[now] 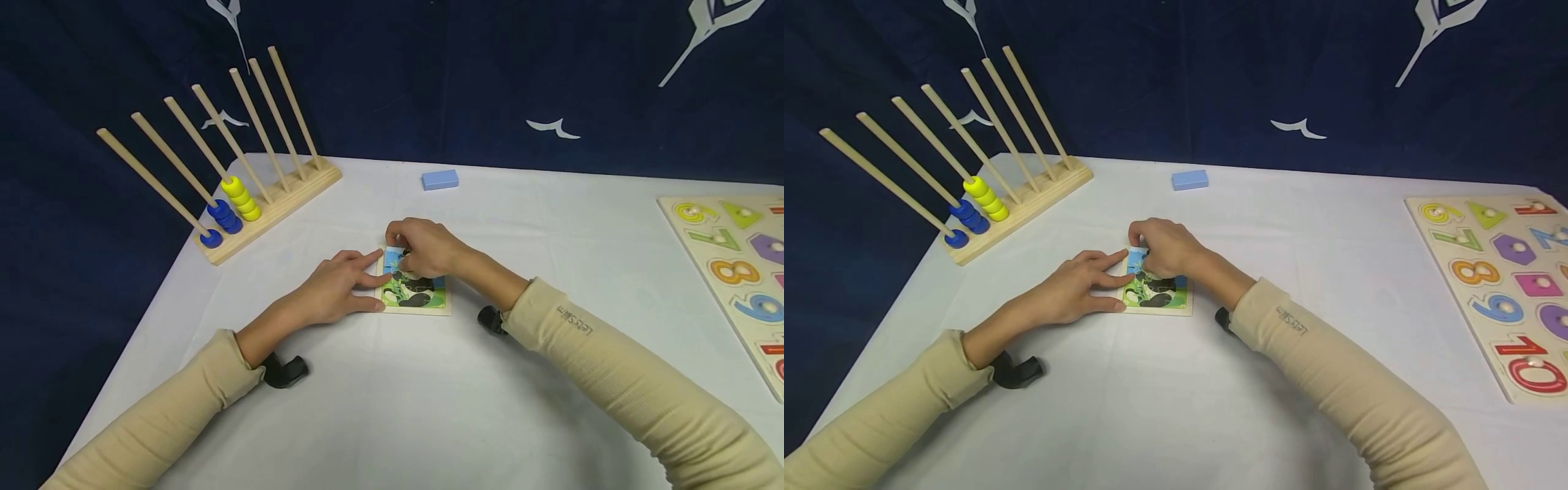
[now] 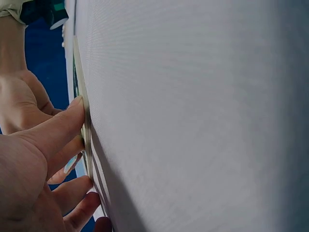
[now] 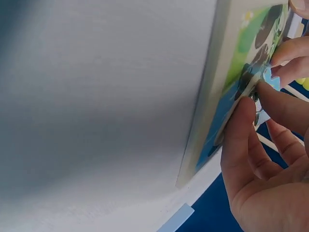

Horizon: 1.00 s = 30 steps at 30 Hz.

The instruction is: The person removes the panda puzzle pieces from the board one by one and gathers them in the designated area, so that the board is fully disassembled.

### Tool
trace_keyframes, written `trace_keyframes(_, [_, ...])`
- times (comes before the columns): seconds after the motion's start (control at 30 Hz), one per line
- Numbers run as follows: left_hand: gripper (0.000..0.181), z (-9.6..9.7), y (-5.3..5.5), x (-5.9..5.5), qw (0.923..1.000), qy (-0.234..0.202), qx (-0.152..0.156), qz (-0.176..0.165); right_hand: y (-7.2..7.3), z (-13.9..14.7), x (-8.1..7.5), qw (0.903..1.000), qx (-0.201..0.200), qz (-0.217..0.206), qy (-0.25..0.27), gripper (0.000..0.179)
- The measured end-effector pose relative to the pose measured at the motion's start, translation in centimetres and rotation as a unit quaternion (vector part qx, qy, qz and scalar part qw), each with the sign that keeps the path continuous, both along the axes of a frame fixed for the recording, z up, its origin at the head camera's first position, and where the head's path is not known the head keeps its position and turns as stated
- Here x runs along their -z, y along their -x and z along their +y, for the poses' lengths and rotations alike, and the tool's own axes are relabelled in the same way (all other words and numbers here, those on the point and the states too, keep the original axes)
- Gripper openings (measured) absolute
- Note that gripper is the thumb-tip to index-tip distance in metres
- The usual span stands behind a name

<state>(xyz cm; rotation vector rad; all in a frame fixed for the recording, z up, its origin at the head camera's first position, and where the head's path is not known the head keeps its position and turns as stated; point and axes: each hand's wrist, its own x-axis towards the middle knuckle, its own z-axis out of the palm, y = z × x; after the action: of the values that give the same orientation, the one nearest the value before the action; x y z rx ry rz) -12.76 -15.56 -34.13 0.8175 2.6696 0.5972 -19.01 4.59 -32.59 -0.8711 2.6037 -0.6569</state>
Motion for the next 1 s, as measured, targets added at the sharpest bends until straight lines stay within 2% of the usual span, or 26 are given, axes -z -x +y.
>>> trace_keyframes(0.2, [0.048, 0.0, 0.0, 0.2, 1.0, 0.0, 0.001, -0.001, 0.1, 0.0, -0.1, 1.0, 0.0, -0.009, 0.0, 0.028])
trace_keyframes(0.5, [0.049, 0.0, 0.0, 0.1, 1.0, 0.0, -0.001, -0.006, 0.0, 0.1, -0.2, 0.9997, -0.021, -0.01, -0.005, 0.04])
trace_keyframes(0.77, [0.056, -0.3, 0.1, 0.1, 0.9996, -0.017, 0.008, -0.021, 0.0, 0.3, -0.1, 0.9983, -0.051, 0.027, -0.01, 0.036])
trace_keyframes(1.0, [0.057, -0.4, 0.1, 0.0, 0.9989, -0.032, 0.004, -0.034, -0.2, 1.0, -0.6, 0.999, -0.021, 0.04, -0.005, 0.044])
